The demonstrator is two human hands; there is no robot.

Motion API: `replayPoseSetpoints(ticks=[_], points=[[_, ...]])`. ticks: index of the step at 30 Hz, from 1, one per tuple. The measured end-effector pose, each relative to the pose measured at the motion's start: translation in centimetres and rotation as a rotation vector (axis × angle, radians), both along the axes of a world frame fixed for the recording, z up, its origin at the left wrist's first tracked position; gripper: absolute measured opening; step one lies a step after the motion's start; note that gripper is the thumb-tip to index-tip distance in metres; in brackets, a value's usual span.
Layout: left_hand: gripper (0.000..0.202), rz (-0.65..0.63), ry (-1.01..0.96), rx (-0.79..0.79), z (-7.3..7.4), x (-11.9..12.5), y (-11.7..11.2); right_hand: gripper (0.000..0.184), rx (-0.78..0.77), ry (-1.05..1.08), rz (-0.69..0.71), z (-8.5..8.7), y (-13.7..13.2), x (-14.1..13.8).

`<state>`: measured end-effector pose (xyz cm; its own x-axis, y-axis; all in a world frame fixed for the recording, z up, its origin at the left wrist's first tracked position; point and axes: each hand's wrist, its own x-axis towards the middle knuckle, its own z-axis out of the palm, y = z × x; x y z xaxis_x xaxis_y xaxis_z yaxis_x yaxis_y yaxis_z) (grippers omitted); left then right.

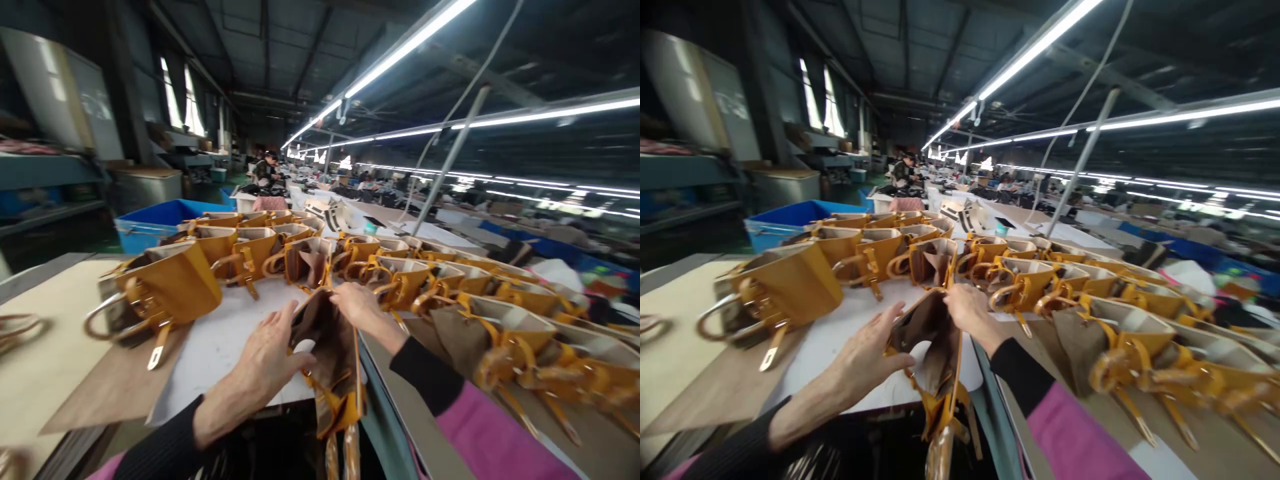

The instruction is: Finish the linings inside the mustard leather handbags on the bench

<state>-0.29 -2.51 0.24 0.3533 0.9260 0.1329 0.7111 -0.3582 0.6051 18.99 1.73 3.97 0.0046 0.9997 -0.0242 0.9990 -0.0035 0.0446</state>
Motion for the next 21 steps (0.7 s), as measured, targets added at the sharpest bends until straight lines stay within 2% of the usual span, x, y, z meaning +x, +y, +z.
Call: replayPoseSetpoints(ticks=[2,6,8,11,15,21], points=[[0.067,0.027,0.008,0.033,-0.4,0.0,0.5,0.029,-0.002,-0.014,-0.018,-0.1,0.0,0.4],[0.037,0.045,0.135,0.045,-1.7,-1.1,3.6,0.028,-0.052,-0.02,-0.03,-0.8,-1.5,0.3],[0.021,-0.007,0.172,0.032,-1.9,-2.0,5.5,0.028,-0.059,-0.013,-0.023,-1.0,-2.6,0.0],[0.006,-0.128,0.1,-0.025,-1.9,-3.5,7.9,0.028,-0.065,0.016,0.011,-1.0,-3.4,0.0],[0.005,-0.264,-0.073,-0.184,-1.8,-5.0,9.5,0.029,-0.061,0.071,0.033,-1.3,-3.0,0.8],[0.012,-0.308,-0.253,-0.281,-3.1,-5.7,9.9,0.029,-0.027,0.028,0.111,-2.2,-2.2,1.3]])
